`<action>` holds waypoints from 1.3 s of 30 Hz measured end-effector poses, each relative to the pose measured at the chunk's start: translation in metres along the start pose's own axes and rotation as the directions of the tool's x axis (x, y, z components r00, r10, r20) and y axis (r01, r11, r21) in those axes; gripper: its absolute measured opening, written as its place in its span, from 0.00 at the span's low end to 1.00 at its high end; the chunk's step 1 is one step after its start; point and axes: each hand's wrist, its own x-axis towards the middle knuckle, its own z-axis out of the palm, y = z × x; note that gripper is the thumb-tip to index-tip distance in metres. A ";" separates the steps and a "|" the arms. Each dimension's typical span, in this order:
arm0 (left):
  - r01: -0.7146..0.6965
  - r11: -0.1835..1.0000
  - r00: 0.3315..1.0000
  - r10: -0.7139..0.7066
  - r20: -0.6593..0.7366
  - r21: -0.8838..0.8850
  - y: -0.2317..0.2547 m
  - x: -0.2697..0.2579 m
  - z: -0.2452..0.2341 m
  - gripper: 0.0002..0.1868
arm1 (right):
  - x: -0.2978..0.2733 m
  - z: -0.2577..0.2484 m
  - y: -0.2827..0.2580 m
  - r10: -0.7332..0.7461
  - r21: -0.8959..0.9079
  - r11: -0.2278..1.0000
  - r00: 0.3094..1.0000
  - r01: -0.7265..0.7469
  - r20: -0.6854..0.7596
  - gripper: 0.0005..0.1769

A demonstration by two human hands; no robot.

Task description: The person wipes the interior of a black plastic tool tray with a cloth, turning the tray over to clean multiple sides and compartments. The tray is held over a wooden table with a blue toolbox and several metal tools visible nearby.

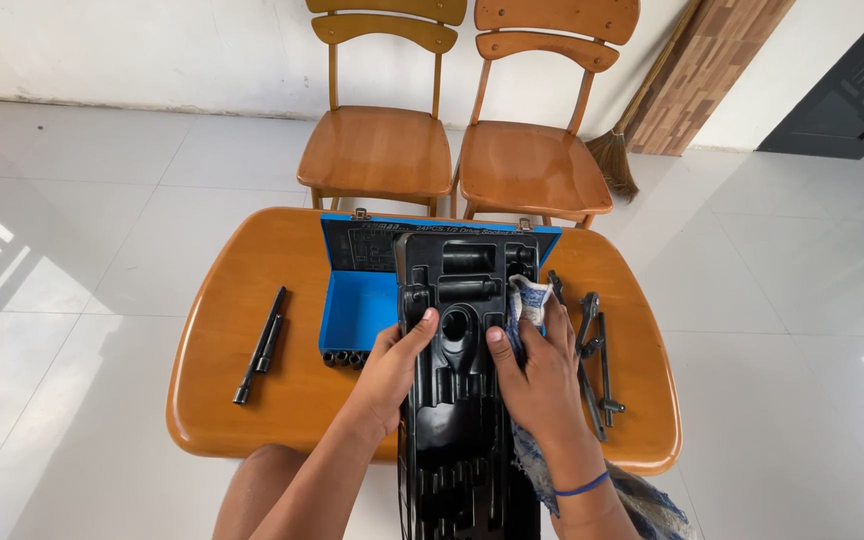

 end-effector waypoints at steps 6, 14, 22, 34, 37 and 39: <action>-0.097 0.974 0.983 0.061 -0.175 -0.205 -0.018 0.040 -0.021 0.30 | -0.001 0.010 -0.005 -0.028 -0.057 0.998 0.999 0.029 0.024 0.40; 0.342 0.929 0.934 -0.320 -0.158 0.138 0.021 0.009 -0.018 0.49 | -0.001 0.011 0.001 0.018 -0.049 0.999 0.995 -0.014 0.101 0.36; 0.187 0.982 0.973 -0.186 -0.136 -0.010 0.008 0.014 -0.025 0.56 | -0.007 0.005 -0.013 -0.010 -0.031 0.999 0.993 0.014 0.115 0.42; 0.254 0.957 0.966 -0.243 -0.092 0.138 0.010 0.008 -0.025 0.58 | -0.010 0.000 -0.015 0.028 -0.013 1.000 0.991 -0.027 0.133 0.41; 0.252 0.966 0.965 -0.246 -0.086 0.059 0.023 -0.009 -0.012 0.52 | -0.009 0.002 -0.013 0.046 -0.036 0.999 0.990 -0.041 0.137 0.40; 0.240 0.970 0.966 -0.236 -0.102 0.028 0.024 -0.005 -0.016 0.50 | -0.012 0.002 -0.018 0.052 -0.058 0.997 0.988 -0.044 0.144 0.40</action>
